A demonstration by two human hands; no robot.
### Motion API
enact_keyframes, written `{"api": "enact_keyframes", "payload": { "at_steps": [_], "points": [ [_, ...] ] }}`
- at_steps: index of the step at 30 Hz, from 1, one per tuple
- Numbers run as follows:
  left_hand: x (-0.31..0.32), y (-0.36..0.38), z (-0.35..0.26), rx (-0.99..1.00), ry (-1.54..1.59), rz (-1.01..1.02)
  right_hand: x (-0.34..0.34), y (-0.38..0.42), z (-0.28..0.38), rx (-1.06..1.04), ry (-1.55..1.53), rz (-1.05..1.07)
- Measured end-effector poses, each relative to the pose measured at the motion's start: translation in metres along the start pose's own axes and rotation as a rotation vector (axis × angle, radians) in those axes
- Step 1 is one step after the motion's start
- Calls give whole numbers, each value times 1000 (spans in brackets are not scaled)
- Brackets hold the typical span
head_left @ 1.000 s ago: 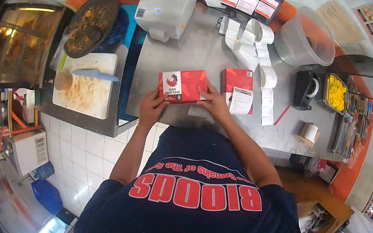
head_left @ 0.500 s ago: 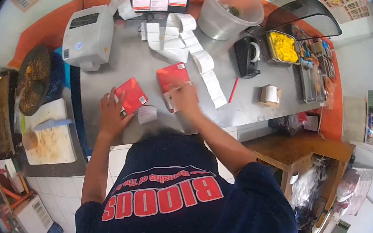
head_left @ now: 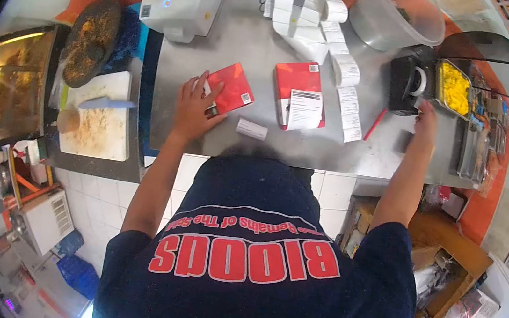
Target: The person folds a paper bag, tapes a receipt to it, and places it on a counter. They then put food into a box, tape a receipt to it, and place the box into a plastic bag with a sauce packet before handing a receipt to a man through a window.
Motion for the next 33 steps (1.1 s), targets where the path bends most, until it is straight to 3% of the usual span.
{"api": "enact_keyframes", "payload": {
  "at_steps": [2,4,7,9,11,12,15,17,18,20,21,22,27,29,33],
  "points": [
    [-1,-3,0,-8,1,0,-12,21,-4,-28,-144,-20],
    [-5,-6,-1,-34,25,3,-17,44,-30,203,-106,-71],
    [-4,-8,2,-71,57,14,1,11,-77,335,-174,-8],
    [3,-8,12,-81,122,41,-10,-20,-94,316,-92,30],
    [6,-4,14,-85,188,71,-15,-46,-95,-120,942,-131],
    [3,-3,15,-107,196,55,-28,-108,-149,-20,876,-67],
    [-12,-13,15,-161,189,-4,46,93,-46,-63,246,-106],
    [-31,-16,1,-180,181,-17,117,199,13,-235,311,89],
    [-40,-21,-7,-214,202,-6,155,240,20,-321,216,307],
    [-53,-32,-23,-238,222,-6,238,348,37,-301,211,655],
    [-59,-34,-31,-259,208,-49,270,392,39,-413,258,741],
    [-64,-37,-37,-282,195,-92,295,428,39,-350,186,835],
    [-84,-40,-52,-364,244,-152,338,456,11,-622,298,542],
    [-89,-33,-48,-393,263,-167,334,462,14,-552,274,557],
    [-69,-9,-25,-623,907,-191,329,447,-1,-471,344,554]
  ]
}}
Point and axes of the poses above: each hand's wrist, its own y-axis away from the middle knuckle, its own x-axis out of the palm, z = x × y, the point moved 7 cm from there along -y, towards the middle knuckle, and after that the axes turned 9 degrees about x, right-handed, at the moved point
